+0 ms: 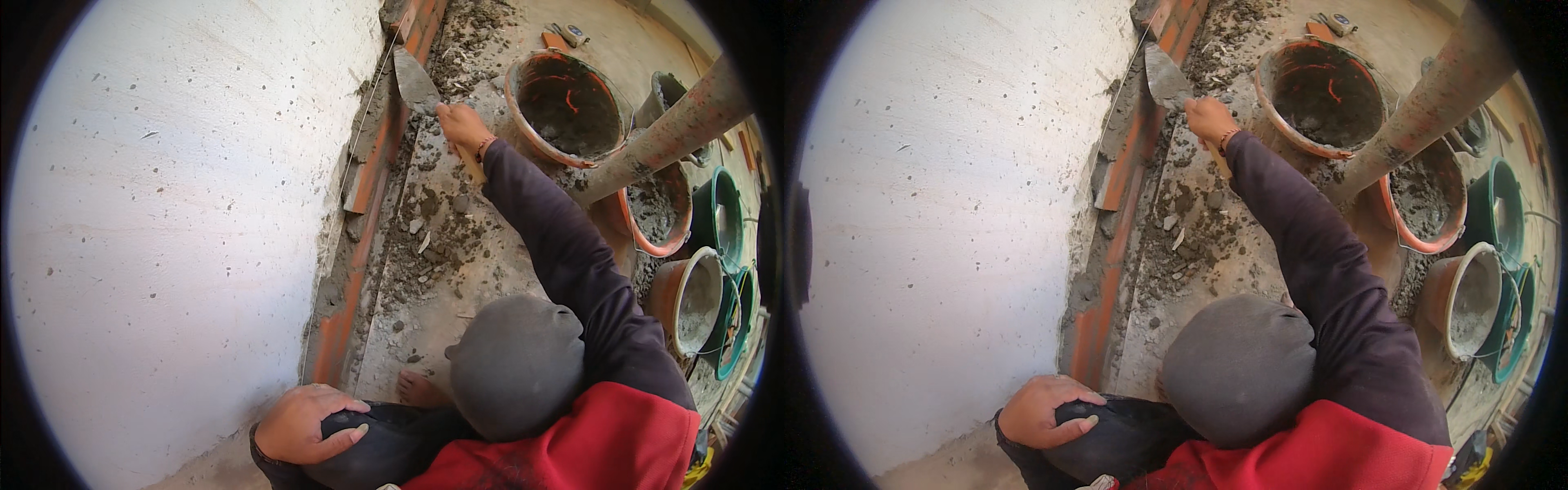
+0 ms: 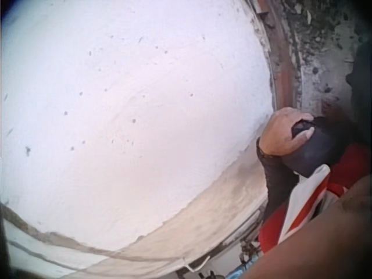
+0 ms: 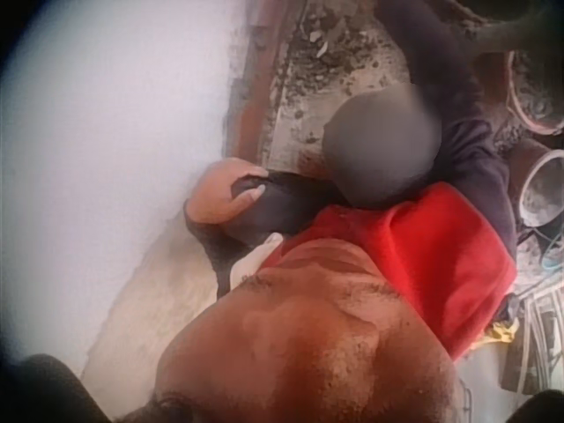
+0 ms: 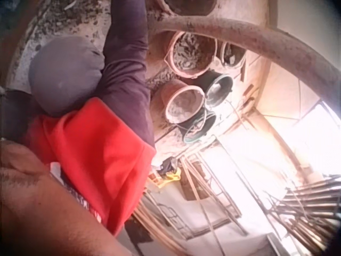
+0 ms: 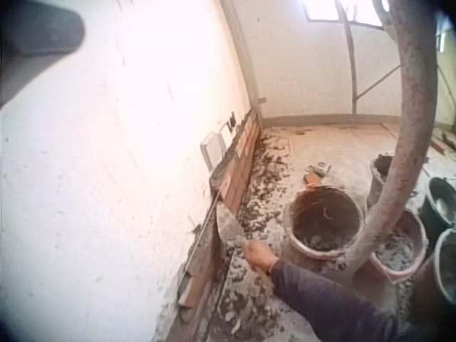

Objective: The person applies mortar to bricks with a trowel and secures them against a wall by hand and with a hammer.

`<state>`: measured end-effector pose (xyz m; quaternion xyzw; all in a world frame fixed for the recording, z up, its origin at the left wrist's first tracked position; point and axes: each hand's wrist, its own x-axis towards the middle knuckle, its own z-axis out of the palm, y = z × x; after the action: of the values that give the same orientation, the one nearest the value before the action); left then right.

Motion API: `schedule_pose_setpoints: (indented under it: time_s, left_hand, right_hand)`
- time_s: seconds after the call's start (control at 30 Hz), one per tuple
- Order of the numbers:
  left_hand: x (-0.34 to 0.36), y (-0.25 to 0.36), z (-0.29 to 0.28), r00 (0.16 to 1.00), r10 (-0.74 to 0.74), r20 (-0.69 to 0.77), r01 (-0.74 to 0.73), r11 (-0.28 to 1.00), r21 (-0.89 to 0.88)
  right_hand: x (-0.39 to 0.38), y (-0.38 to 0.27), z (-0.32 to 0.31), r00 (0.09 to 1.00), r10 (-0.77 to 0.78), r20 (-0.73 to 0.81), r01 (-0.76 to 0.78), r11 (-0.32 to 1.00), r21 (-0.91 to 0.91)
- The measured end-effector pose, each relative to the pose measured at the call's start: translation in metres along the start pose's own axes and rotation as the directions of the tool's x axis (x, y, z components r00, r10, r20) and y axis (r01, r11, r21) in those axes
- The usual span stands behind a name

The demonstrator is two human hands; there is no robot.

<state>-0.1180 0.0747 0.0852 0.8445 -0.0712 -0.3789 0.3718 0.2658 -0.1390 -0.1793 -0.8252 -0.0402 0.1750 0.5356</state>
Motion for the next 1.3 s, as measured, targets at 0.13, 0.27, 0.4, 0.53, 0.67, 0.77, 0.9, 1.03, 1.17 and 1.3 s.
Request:
schedule_pose_setpoints:
  time_s: [0.13,0.27,0.4,0.53,0.67,0.77,0.9,1.03,1.17,1.3]
  left_hand:
    - [0.006,0.002,0.002,1.0,0.029,0.008,-0.03,0.999,0.019]
    - [0.005,0.005,0.001,1.0,0.004,-0.008,-0.004,0.999,0.038]
    - [0.012,0.004,0.0,1.0,0.013,-0.01,-0.012,0.998,0.061]
    - [0.034,0.008,-0.008,0.999,-0.023,0.025,0.022,0.999,0.046]
    - [0.064,0.015,-0.014,0.992,-0.123,-0.009,0.123,0.987,0.101]
    - [0.099,0.013,-0.017,0.996,-0.091,0.024,0.088,0.99,0.114]
    - [0.145,0.034,-0.022,0.999,-0.031,0.017,0.027,0.974,0.226]
    - [0.193,0.046,-0.026,0.997,0.069,0.025,-0.073,0.937,0.341]
    - [0.234,0.06,-0.013,0.974,0.225,-0.005,-0.208,0.912,0.353]
    - [0.253,0.068,0.01,0.931,0.365,0.014,-0.348,0.874,0.339]
  right_hand:
    - [0.019,-0.011,-0.021,0.977,-0.201,0.077,0.215,0.898,-0.383]
    - [-0.023,-0.044,-0.021,0.926,-0.24,0.291,0.362,0.781,-0.509]
    - [-0.111,-0.047,-0.041,0.942,-0.16,0.294,0.267,0.888,-0.374]
    - [-0.188,0.012,-0.082,0.921,-0.27,0.282,0.334,0.919,-0.211]
    - [-0.282,0.033,-0.138,0.959,-0.095,0.267,0.148,0.972,-0.185]
    - [-0.341,0.04,-0.186,0.966,0.026,0.258,0.042,0.966,-0.256]
    - [-0.417,0.04,-0.244,0.999,0.032,0.009,-0.029,0.972,-0.235]
    - [-0.453,0.036,-0.291,0.946,0.101,-0.307,-0.183,0.951,-0.25]
    - [-0.456,0.06,-0.316,0.843,0.05,-0.536,-0.267,0.903,-0.337]
    - [-0.441,0.068,-0.331,0.805,-0.124,-0.581,-0.35,0.69,-0.633]
